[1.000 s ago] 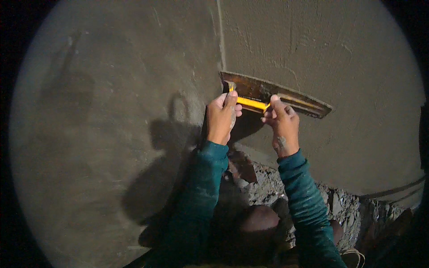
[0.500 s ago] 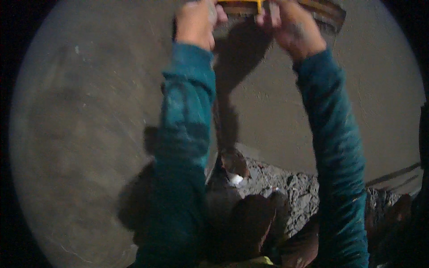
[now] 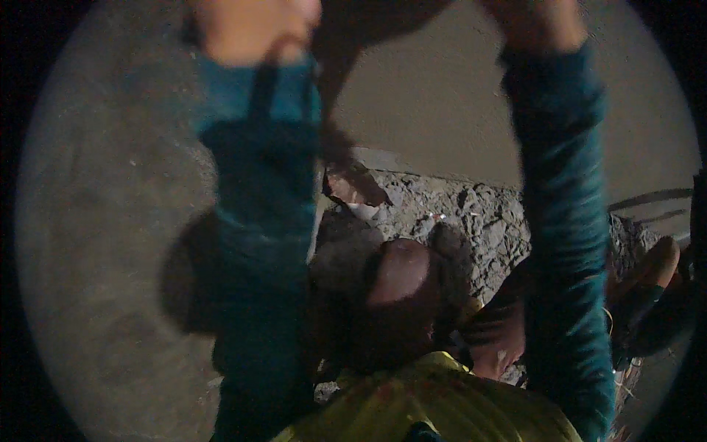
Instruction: The person applies wet cement to a wall using a trowel and a hawk, then smooths the surface with a wide trowel. The person repeatedly scoops cement from a bucket and spreads it evenly across the wall.
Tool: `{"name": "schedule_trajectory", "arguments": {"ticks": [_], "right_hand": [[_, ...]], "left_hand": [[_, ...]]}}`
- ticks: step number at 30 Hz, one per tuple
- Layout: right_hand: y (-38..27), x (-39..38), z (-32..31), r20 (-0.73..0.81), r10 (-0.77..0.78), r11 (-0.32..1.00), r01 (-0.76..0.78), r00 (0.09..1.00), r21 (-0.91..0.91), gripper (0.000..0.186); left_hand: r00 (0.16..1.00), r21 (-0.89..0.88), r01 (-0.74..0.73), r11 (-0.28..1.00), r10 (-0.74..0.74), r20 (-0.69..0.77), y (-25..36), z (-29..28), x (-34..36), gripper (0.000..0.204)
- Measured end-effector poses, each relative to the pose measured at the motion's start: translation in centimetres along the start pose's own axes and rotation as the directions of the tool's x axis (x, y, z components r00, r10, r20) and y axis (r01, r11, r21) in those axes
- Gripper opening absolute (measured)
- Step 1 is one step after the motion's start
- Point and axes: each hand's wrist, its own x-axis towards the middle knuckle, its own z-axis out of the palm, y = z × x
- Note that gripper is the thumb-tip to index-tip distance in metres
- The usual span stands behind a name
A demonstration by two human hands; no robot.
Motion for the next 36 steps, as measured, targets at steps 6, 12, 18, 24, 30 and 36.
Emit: {"name": "schedule_trajectory", "arguments": {"ticks": [6,12,18,24,30,36], "right_hand": [[-7.2,-23.6,0.1,0.129,0.662,0.716,-0.674,0.739,0.185,0.031],[-9.0,-38.4,0.3,0.194,0.958,0.085,-0.855,0.211,0.511,0.031],[-8.7,-48.1,0.0,0.433,0.897,-0.377,-0.665,-0.090,0.645,0.036],[-7.4,-53.6,2.3,0.418,0.891,-0.409,-0.712,-0.177,0.571,0.034],[-5.7,-53.3,4.4,0.414,0.887,-0.436,-0.668,-0.206,0.603,0.034],[-3.4,-45.6,2.2,0.341,0.901,-0.420,-0.732,-0.267,0.537,0.031]], "left_hand": [[0.864,-0.056,0.498,0.866,-0.489,0.115,-8.1,-3.8,-18.6,0.031],[0.329,0.311,0.836,0.451,-0.867,0.374,-13.4,-10.9,-27.9,0.029],[0.000,0.848,-0.089,0.522,-0.852,0.524,-10.6,-16.5,-25.5,0.041],[0.510,0.945,0.051,0.323,-0.822,0.253,-3.4,-7.0,-19.9,0.039],[0.595,0.829,0.270,0.490,-0.762,0.256,-1.0,0.7,-21.6,0.030],[0.548,0.818,0.201,0.538,-0.754,0.362,-3.3,0.1,-23.5,0.026]]}}
